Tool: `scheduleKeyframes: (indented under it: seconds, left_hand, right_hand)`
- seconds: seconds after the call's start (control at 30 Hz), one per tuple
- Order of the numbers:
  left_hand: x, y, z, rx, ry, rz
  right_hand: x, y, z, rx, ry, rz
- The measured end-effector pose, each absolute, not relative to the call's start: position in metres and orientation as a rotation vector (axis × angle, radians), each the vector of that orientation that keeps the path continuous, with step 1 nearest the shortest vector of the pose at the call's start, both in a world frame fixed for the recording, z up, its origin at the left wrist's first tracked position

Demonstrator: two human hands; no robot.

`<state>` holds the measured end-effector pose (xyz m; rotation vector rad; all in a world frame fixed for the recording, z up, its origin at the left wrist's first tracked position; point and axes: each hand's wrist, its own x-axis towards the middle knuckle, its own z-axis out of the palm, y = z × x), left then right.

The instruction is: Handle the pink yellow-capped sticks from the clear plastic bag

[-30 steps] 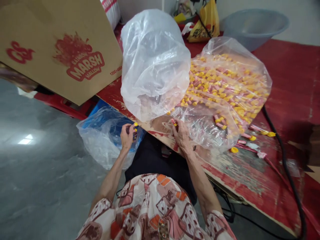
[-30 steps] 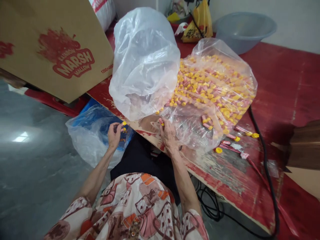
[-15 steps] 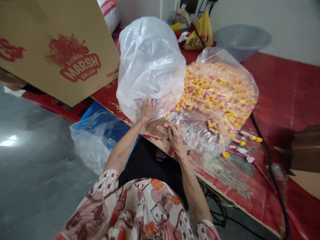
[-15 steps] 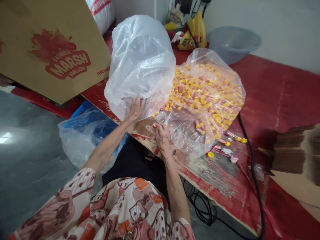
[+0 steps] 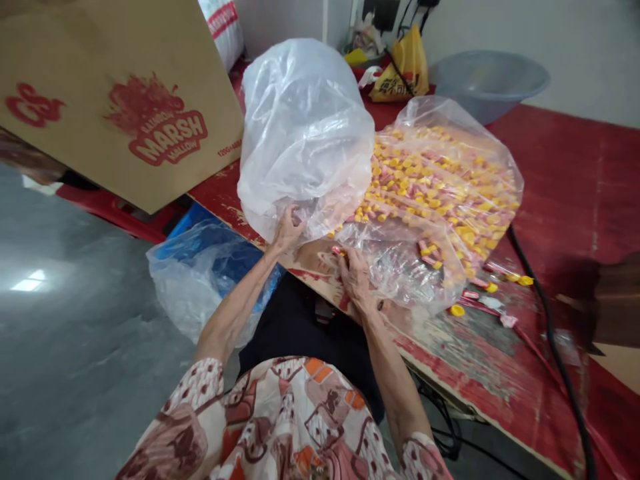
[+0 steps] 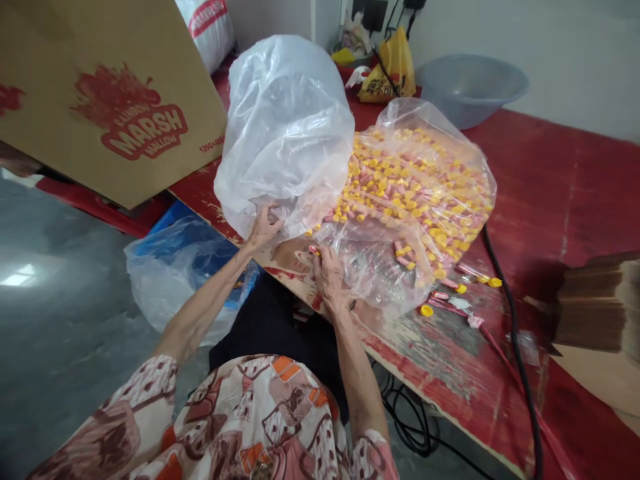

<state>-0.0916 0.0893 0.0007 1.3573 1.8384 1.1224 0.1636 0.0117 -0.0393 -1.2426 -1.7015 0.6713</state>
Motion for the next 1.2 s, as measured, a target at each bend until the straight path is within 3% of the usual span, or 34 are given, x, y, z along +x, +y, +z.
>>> scheduleKeyframes:
  seconds: [0.17, 0.33, 0.43, 0.57, 0.63, 0.8, 0.87, 0.97, 1.2]
  left_hand:
    - [-0.072, 0.048, 0.017, 0.939, 1.325, 1.301]
    - [-0.036, 0.029, 0.019, 0.777, 1.078, 1.153]
    - [-0.029, 0.028, 0.013, 0.879, 1.187, 1.060]
    - [-0.036, 0.032, 0.009, 1.144, 1.536, 1.012]
    - [-0.039, 0.032, 0.011, 1.197, 1.583, 1.010]
    - [-0.036, 0.023, 0.018, 1.057, 1.222, 0.970]
    - [-0.035, 0.021, 0.020, 1.108, 1.196, 0.967]
    - [-0.031, 0.019, 0.022, 1.401, 1.365, 0.895]
    - [0.011, 0.018, 0.013, 2.199, 1.502, 0.437]
  right_hand:
    - [0.159, 0.014, -0.021, -1.213, -1.375, 1.011]
    - [0.151, 0.010, -0.014, -1.105, -1.217, 1.283]
    - [0.160, 0.006, -0.021, -1.225, -1.358, 1.149]
    - [0.178, 0.002, -0.029, -1.387, -1.677, 0.731]
    - [0.180, 0.001, -0.026, -1.386, -1.689, 0.714]
    - [0.168, -0.002, -0.008, -1.177, -1.372, 1.247]
    - [0.164, -0.004, -0.006, -1.156, -1.316, 1.306]
    - [0.164, -0.007, -0.013, -1.180, -1.438, 1.160]
    - [0.211, -0.016, -0.035, -1.482, -1.467, 0.466]
